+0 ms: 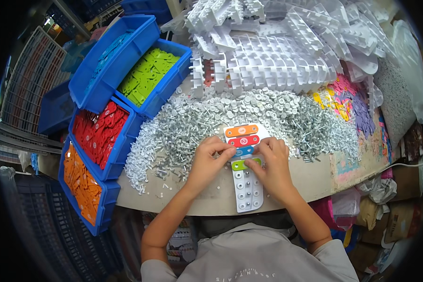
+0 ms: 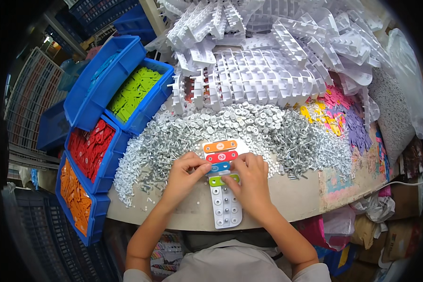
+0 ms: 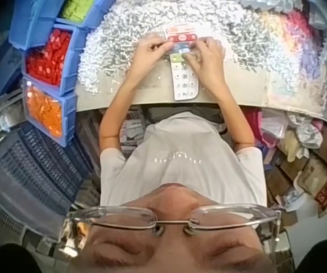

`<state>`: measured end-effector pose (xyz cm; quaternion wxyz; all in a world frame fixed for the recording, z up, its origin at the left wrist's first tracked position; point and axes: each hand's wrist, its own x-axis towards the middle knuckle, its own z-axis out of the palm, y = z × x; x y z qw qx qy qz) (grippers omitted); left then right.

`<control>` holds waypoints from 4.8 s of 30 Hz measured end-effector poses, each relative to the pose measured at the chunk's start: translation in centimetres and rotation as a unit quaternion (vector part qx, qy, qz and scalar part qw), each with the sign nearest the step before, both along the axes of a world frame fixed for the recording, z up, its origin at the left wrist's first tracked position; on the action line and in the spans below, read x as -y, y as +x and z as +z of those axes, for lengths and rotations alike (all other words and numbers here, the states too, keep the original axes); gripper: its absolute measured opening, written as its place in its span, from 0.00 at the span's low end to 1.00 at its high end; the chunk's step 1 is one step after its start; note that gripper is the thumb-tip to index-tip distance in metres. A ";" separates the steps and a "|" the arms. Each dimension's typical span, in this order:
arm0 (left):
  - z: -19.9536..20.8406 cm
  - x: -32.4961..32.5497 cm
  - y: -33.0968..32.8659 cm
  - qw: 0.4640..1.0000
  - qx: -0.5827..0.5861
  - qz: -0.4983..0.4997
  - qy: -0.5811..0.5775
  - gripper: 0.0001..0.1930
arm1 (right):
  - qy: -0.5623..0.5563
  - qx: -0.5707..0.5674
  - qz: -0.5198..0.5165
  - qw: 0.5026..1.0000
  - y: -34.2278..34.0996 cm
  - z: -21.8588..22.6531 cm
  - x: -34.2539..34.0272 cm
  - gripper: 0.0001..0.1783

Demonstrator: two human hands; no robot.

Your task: Manually assembling colorful buttons into white plastic toy panels at a factory workbench.

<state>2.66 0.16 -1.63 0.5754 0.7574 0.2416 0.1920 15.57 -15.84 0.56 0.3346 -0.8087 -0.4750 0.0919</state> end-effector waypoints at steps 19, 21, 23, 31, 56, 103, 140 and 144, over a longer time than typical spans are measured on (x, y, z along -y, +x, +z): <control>-0.1 1.4 2.2 0.974 -0.032 0.024 0.221 0.10 | 0.018 -0.003 -0.077 0.997 -0.4 -0.9 0.0 0.32; 0.3 1.4 2.2 0.968 -0.031 0.022 0.249 0.09 | 0.021 0.001 -0.072 0.997 -0.3 -0.7 -0.1 0.31; 0.4 0.8 2.3 0.968 -0.027 0.032 0.249 0.09 | 0.023 0.005 -0.069 0.997 -0.3 -0.6 -0.1 0.31; 1.0 -13.2 4.0 0.949 -0.004 0.188 0.252 0.09 | 0.054 0.048 -0.054 0.996 -0.5 -0.7 0.7 0.22; -2.0 -18.1 4.6 0.901 -0.239 0.056 0.359 0.07 | 0.002 0.139 0.033 0.990 0.7 -0.2 1.1 0.19; 0.5 -14.5 2.2 0.862 -0.181 0.149 0.449 0.07 | 0.243 -0.114 -0.224 0.937 16.8 0.4 6.7 0.06; 1.3 5.1 -3.0 0.999 -0.038 -0.019 -0.022 0.07 | 0.075 -0.449 -0.076 0.887 0.5 1.9 8.1 0.07; 2.1 5.4 -2.5 0.999 -0.039 -0.012 0.026 0.05 | 0.058 -0.427 -0.050 0.901 0.0 1.4 8.2 0.07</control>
